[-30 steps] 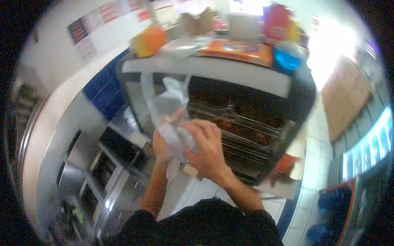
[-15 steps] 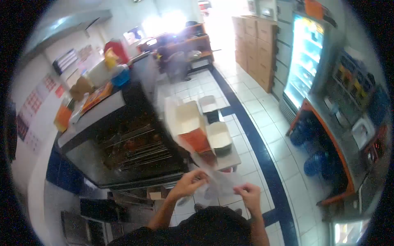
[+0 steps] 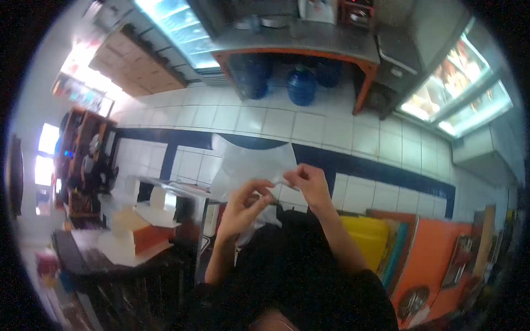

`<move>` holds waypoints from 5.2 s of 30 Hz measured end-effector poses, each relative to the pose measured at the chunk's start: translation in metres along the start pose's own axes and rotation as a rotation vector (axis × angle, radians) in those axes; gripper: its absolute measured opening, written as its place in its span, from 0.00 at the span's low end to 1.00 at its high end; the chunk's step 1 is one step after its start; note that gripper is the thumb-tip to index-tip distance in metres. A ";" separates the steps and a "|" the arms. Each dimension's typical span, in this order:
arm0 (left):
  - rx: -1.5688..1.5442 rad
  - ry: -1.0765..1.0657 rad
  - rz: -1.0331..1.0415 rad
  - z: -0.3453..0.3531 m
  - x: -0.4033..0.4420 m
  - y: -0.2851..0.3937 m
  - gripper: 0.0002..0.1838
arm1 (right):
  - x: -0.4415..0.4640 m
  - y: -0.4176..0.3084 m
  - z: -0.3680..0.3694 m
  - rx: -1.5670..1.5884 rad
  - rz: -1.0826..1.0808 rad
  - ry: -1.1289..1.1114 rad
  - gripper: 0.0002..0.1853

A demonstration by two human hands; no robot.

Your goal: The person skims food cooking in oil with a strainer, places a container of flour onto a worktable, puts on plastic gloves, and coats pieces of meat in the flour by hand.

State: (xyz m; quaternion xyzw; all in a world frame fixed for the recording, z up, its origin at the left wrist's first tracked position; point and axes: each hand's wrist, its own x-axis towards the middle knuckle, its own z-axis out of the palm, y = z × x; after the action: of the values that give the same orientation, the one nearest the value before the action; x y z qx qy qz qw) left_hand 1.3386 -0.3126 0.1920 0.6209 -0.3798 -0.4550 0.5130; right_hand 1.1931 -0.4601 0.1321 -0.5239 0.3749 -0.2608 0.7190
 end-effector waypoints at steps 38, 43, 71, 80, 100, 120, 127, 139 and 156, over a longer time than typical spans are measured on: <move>0.332 -1.245 -0.219 0.264 0.614 0.004 0.10 | 0.218 -0.053 -0.324 -0.660 -0.032 1.170 0.16; 0.524 -1.332 0.083 0.408 0.611 0.026 0.10 | 0.201 -0.084 -0.419 -0.204 -0.178 0.972 0.16; 0.310 -1.675 -0.086 0.941 0.746 0.056 0.13 | 0.126 -0.098 -0.915 -0.086 -0.345 1.394 0.46; 0.448 -1.484 -0.024 1.171 0.852 0.103 0.17 | 0.156 -0.169 -1.170 0.452 -0.047 1.264 0.07; 0.394 -1.748 0.021 1.586 0.826 0.136 0.11 | -0.007 -0.224 -1.503 0.221 -0.060 1.671 0.13; 0.231 -2.022 -0.440 1.952 0.733 0.135 0.11 | -0.151 -0.235 -1.718 0.387 -0.060 1.977 0.17; 0.415 -2.399 -0.059 2.053 0.677 0.143 0.06 | -0.188 -0.253 -1.754 0.223 -0.108 2.121 0.17; 0.577 -2.692 0.006 2.209 0.663 0.192 0.18 | -0.205 -0.305 -1.880 -0.387 0.263 2.796 0.11; 0.612 -3.074 0.645 2.269 0.620 0.213 0.15 | -0.181 -0.272 -1.961 0.000 0.977 2.190 0.26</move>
State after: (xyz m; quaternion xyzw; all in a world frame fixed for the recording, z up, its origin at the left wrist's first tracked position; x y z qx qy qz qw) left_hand -0.6446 -1.5951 0.1579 0.4336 0.6936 0.4069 0.4066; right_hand -0.5006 -1.5013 0.1045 0.1739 0.9468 -0.2677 0.0411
